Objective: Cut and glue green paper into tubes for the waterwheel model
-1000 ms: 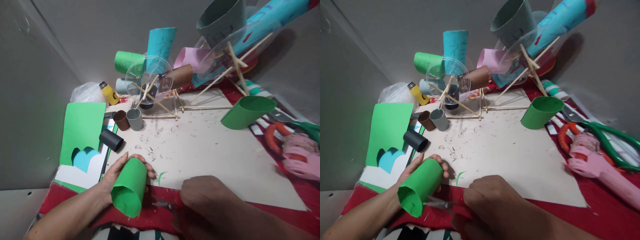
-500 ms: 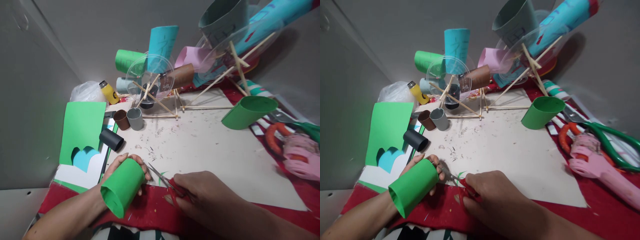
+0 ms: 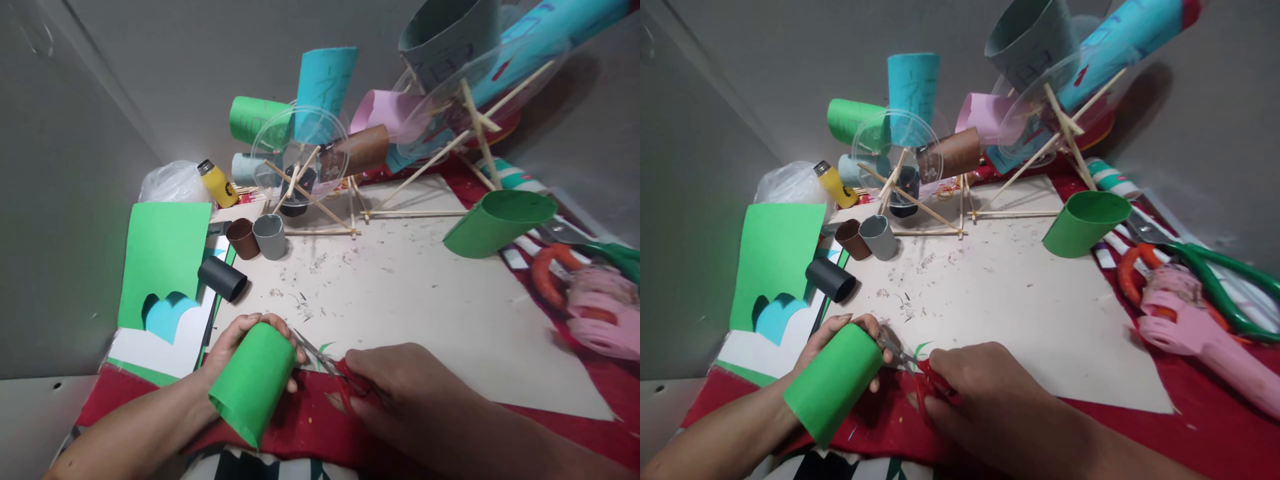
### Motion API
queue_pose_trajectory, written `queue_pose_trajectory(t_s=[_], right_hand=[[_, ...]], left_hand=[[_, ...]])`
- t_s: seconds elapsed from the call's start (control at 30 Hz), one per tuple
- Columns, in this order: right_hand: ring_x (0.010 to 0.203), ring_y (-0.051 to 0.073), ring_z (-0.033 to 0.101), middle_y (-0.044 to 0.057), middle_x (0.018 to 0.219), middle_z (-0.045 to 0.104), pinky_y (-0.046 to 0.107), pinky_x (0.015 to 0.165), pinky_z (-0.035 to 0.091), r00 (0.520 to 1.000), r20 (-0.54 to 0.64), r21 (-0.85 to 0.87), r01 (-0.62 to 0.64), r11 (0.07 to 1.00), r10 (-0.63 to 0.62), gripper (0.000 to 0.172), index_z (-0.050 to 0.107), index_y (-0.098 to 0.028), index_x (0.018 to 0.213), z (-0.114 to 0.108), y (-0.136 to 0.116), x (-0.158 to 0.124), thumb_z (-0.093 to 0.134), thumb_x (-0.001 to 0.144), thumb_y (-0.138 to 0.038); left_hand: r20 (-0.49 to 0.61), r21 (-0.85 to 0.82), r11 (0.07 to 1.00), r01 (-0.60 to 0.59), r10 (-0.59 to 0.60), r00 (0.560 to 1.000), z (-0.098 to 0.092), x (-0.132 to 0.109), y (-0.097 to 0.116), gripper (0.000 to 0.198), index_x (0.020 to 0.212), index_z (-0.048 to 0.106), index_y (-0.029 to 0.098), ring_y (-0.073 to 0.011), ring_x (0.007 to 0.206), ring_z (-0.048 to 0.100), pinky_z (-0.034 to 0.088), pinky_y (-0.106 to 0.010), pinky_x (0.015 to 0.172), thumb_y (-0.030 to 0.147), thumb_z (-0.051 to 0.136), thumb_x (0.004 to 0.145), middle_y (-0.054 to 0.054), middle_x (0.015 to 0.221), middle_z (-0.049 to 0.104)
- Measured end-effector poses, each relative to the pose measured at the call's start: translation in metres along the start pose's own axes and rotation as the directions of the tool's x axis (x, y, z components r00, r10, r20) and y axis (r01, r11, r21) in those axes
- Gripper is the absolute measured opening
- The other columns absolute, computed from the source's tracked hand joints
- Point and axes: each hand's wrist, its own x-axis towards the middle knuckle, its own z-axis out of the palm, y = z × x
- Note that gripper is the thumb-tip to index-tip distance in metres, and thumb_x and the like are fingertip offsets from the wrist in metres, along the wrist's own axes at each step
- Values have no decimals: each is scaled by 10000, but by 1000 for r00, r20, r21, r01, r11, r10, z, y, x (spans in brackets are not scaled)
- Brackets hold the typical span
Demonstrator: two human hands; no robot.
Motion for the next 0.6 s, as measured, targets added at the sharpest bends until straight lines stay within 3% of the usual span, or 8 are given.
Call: queue_pose_trajectory(t_s=[0.33, 0.6], right_hand=[[505, 129, 437, -23, 605, 606, 266, 509, 217, 999, -5, 23, 38, 999, -38, 151, 496, -212, 672, -3, -5, 2, 555, 800, -158], [501, 135, 470, -22, 615, 623, 267, 506, 219, 996, -34, -4, 81, 997, -81, 148, 513, -218, 688, 0, -4, -1, 565, 815, -162]], left_hand=[[-8, -49, 999, 22, -23, 1000, -1, 0, -9, 368, 953, 693, 130, -265, 900, 677, 569, -347, 679, 455, 524, 922, -118, 938, 688], [-30, -91, 994, -61, 59, 998, 5, 0, -14, 310, 939, 691, 142, -247, 934, 652, 584, -344, 654, 414, 547, 905, -83, 945, 657]])
